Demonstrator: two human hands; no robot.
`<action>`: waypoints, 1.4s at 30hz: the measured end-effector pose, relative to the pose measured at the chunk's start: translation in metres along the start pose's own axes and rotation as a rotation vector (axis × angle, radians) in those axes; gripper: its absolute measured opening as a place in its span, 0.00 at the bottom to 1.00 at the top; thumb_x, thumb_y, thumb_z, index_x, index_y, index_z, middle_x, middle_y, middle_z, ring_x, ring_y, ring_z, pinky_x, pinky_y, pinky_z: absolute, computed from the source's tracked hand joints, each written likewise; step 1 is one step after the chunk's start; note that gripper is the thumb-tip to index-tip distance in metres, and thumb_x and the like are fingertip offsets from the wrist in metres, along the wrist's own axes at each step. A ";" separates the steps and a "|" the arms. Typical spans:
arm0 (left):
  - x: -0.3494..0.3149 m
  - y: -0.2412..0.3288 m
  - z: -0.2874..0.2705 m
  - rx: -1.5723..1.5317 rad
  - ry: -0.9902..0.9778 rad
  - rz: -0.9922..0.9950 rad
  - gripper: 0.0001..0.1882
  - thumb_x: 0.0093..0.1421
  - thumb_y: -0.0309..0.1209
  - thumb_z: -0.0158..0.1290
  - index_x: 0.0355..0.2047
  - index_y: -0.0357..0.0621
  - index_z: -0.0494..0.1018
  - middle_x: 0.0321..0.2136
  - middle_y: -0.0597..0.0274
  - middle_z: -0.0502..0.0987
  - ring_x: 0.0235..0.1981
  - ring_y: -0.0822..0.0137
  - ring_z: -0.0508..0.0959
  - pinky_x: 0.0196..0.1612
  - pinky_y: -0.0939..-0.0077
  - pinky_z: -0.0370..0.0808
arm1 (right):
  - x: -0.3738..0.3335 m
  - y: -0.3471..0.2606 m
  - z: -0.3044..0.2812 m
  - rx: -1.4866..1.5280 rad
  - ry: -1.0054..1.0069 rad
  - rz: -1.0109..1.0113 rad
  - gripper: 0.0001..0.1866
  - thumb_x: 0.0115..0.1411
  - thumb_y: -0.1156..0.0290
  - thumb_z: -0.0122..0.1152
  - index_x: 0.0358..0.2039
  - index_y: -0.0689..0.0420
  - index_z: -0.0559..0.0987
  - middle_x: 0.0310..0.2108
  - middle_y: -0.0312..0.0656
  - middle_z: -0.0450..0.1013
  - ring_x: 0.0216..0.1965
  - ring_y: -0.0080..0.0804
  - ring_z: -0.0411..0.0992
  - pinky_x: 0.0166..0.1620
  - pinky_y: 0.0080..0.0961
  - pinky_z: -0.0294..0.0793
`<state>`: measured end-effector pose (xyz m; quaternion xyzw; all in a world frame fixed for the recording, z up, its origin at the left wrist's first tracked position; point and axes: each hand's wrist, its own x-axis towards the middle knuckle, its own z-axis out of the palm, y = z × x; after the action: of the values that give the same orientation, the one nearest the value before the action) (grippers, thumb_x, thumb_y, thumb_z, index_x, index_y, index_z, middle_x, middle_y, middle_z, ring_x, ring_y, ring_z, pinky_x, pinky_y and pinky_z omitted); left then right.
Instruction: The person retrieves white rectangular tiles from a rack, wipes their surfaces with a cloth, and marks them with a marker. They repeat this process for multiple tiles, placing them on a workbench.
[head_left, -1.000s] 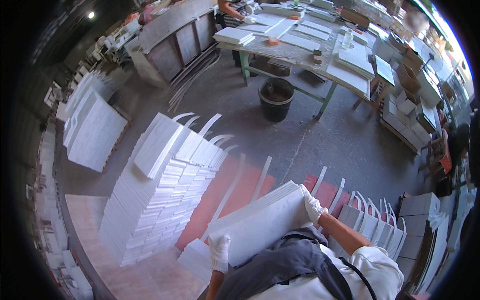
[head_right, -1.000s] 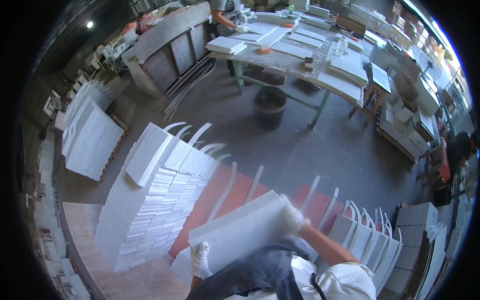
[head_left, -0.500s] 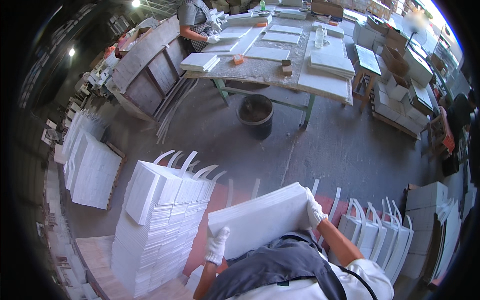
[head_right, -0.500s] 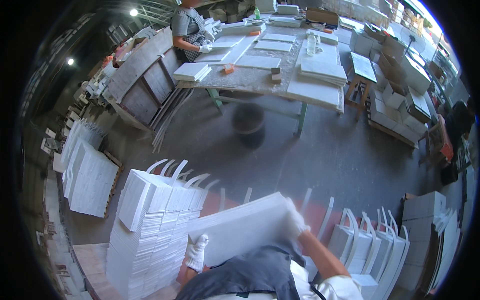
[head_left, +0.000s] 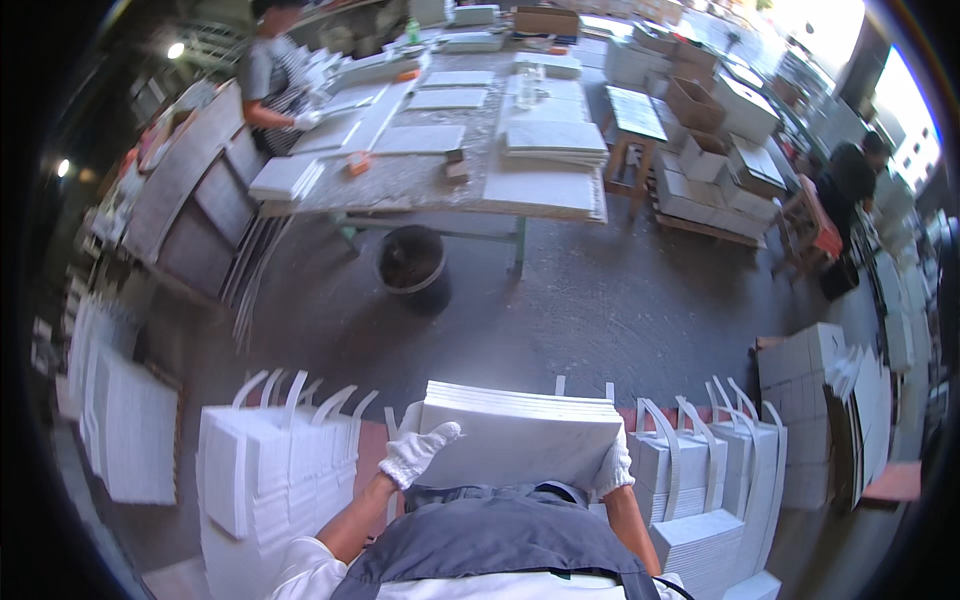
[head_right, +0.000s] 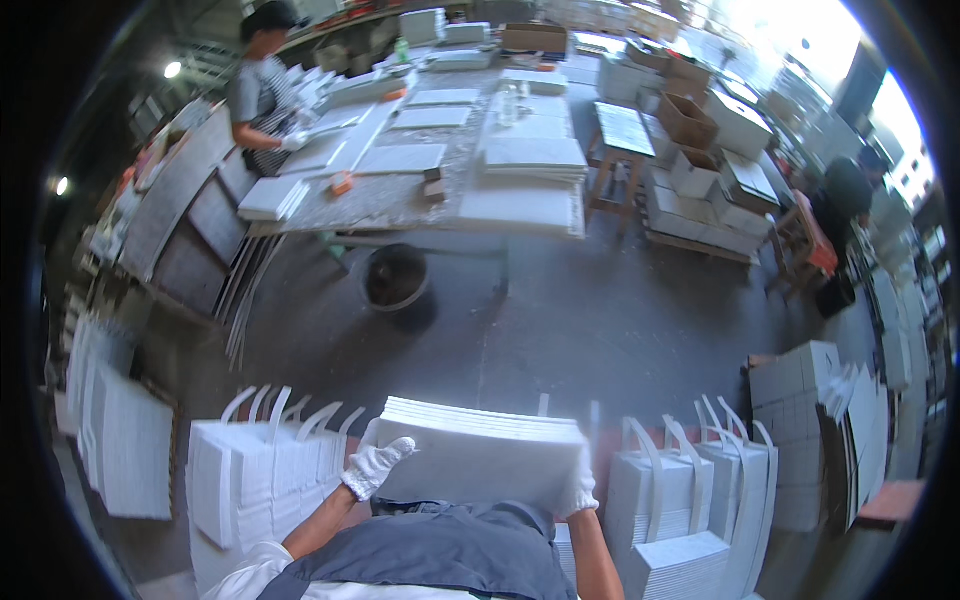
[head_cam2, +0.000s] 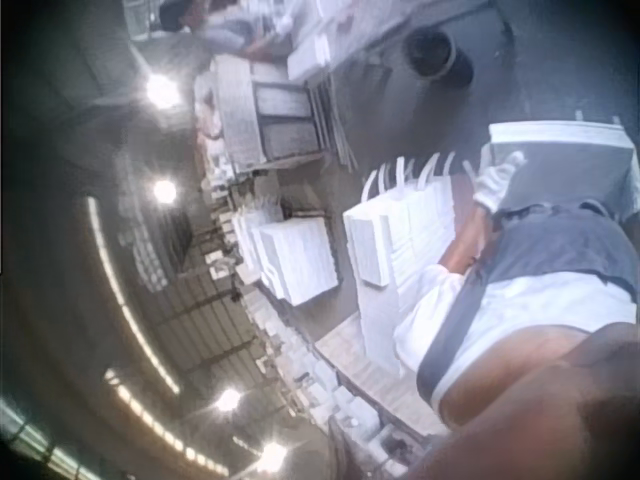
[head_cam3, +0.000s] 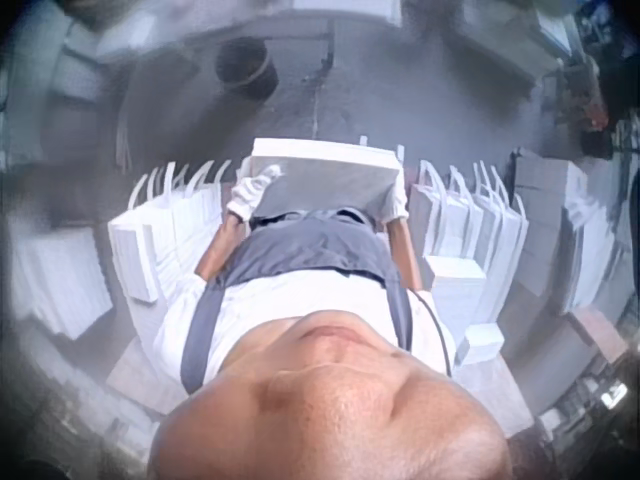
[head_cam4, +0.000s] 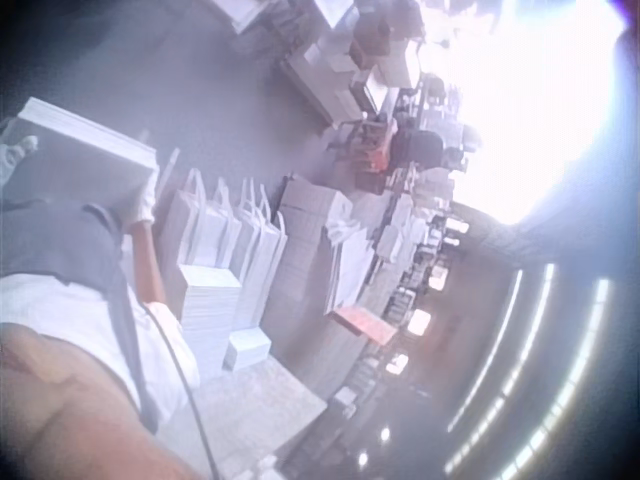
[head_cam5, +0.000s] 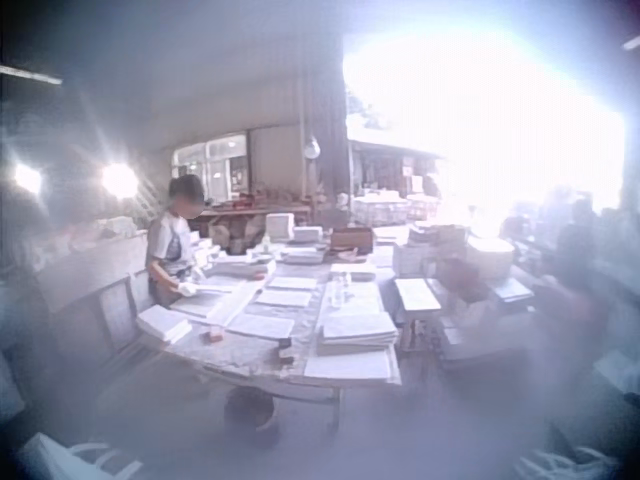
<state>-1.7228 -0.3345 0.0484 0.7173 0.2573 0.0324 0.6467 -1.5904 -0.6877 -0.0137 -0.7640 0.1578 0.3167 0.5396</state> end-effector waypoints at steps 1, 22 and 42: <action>0.012 0.008 0.003 0.037 -0.026 -0.043 0.34 0.60 0.45 0.68 0.57 0.40 0.66 0.41 0.59 0.80 0.41 0.70 0.78 0.43 0.73 0.78 | 0.003 -0.001 0.000 0.026 0.027 0.008 0.34 0.72 0.52 0.44 0.73 0.53 0.54 0.68 0.54 0.63 0.68 0.46 0.62 0.69 0.30 0.58; 0.331 0.091 0.026 0.066 -0.430 -0.009 0.30 0.64 0.40 0.63 0.61 0.41 0.66 0.48 0.59 0.77 0.46 0.67 0.78 0.47 0.70 0.78 | 0.129 -0.131 0.022 0.264 0.414 0.106 0.34 0.74 0.46 0.36 0.73 0.51 0.57 0.67 0.54 0.65 0.67 0.46 0.64 0.69 0.32 0.58; 0.494 0.152 0.306 0.122 -0.775 0.065 0.31 0.63 0.40 0.64 0.59 0.40 0.66 0.44 0.60 0.78 0.41 0.69 0.79 0.44 0.73 0.79 | 0.240 -0.106 -0.155 0.591 0.793 0.084 0.50 0.68 0.29 0.35 0.67 0.67 0.66 0.63 0.56 0.68 0.66 0.43 0.63 0.69 0.32 0.56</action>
<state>-1.1292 -0.4150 0.0012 0.7212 -0.0275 -0.2357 0.6508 -1.3003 -0.7673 -0.0601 -0.6328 0.4648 -0.0349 0.6183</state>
